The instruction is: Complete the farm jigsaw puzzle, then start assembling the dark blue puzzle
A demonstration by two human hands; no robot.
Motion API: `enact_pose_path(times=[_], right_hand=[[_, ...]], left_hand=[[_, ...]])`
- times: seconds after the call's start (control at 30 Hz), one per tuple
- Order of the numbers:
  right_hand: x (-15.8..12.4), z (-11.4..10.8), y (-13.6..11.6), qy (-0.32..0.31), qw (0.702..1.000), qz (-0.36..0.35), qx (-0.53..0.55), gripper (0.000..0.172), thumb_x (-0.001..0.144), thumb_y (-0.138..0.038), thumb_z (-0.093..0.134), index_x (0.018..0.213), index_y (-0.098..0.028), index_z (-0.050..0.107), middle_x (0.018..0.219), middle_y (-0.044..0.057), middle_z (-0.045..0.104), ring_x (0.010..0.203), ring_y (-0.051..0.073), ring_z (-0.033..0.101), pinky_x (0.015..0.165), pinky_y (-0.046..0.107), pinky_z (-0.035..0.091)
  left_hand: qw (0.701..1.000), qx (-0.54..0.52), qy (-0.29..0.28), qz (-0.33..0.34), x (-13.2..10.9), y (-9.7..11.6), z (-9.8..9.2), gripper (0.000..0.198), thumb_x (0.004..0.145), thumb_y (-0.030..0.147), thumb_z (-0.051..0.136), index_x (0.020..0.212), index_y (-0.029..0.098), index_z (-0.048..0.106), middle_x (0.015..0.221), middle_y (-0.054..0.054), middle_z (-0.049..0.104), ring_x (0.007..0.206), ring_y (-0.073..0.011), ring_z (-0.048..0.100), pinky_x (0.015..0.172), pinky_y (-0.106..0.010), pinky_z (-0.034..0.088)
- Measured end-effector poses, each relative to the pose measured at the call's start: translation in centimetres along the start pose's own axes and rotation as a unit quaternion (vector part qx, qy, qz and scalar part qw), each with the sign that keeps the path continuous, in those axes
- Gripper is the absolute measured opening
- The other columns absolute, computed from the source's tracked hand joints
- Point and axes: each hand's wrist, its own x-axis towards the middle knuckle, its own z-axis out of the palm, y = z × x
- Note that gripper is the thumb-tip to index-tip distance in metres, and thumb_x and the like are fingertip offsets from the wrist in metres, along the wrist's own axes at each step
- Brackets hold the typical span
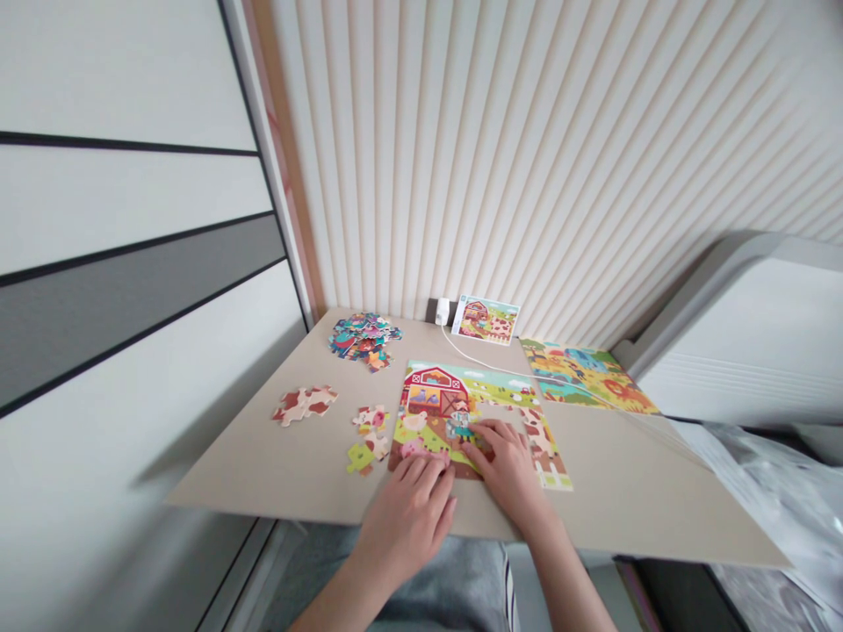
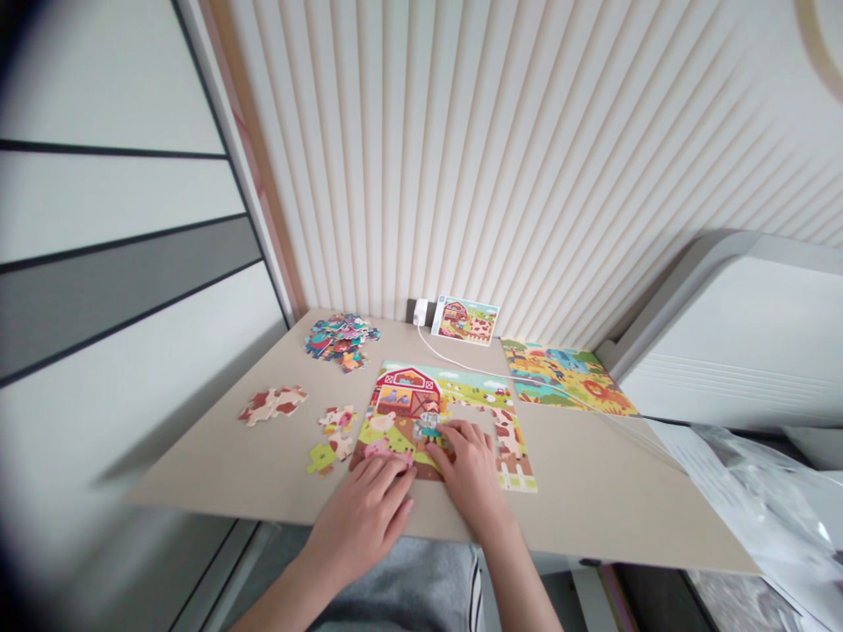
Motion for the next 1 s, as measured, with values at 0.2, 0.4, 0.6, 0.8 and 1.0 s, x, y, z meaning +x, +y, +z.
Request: enact_pose_path(times=[0.2, 0.4, 0.6, 0.8, 1.0], right_hand=[[0.8, 0.8, 1.2, 0.021, 0.999, 0.016, 0.047, 0.031, 0.094, -0.036, 0.062, 0.122, -0.027, 0.070, 0.121, 0.008, 0.064, 0.111, 0.026, 0.060, 0.095, 0.039, 0.045], [1.7, 1.0, 1.0, 0.015, 1.000, -0.004, 0.009, 0.030, 0.093, -0.033, 0.063, 0.122, -0.028, 0.070, 0.121, 0.008, 0.064, 0.113, 0.027, 0.059, 0.096, 0.040, 0.044], [1.6, 1.0, 1.1, 0.003, 1.000, -0.006, -0.004, 0.029, 0.093, -0.034, 0.064, 0.121, -0.028, 0.071, 0.120, 0.009, 0.065, 0.112, 0.027, 0.059, 0.097, 0.042, 0.043], [1.4, 1.1, 1.1, -0.001, 1.000, -0.008, -0.006, 0.030, 0.092, -0.035, 0.065, 0.121, -0.028, 0.072, 0.119, 0.009, 0.066, 0.112, 0.028, 0.059, 0.096, 0.042, 0.044], [1.0, 0.8, 0.7, -0.012, 1.000, -0.011, -0.024, 0.027, 0.095, -0.037, 0.061, 0.118, -0.030, 0.073, 0.116, 0.008, 0.065, 0.110, 0.026, 0.059, 0.094, 0.041, 0.043]], left_hand=[[1.000, -0.002, -0.002, 0.000, 0.0, -0.1, 0.1, 0.036, 0.098, 0.028, 0.051, 0.131, 0.018, 0.058, 0.128, -0.014, 0.060, 0.117, -0.0308, 0.056, 0.102, -0.051, 0.047], [1.000, -0.007, 0.003, -0.006, 0.0, 0.0, 0.1, 0.035, 0.097, 0.027, 0.052, 0.130, 0.019, 0.059, 0.127, -0.013, 0.061, 0.115, -0.0305, 0.057, 0.101, -0.051, 0.047], [1.000, -0.004, -0.010, -0.008, 0.0, 0.0, -0.1, 0.036, 0.098, 0.027, 0.051, 0.132, 0.018, 0.059, 0.128, -0.013, 0.060, 0.115, -0.0305, 0.056, 0.100, -0.051, 0.048], [1.000, -0.012, 0.009, -0.011, 0.0, 0.1, 0.0, 0.034, 0.097, 0.026, 0.053, 0.130, 0.019, 0.060, 0.125, -0.013, 0.062, 0.115, -0.0296, 0.057, 0.099, -0.050, 0.049], [1.000, -0.013, 0.004, -0.013, 0.0, 0.1, 0.2, 0.036, 0.096, 0.025, 0.054, 0.131, 0.019, 0.059, 0.126, -0.012, 0.061, 0.115, -0.0298, 0.057, 0.100, -0.050, 0.049]])
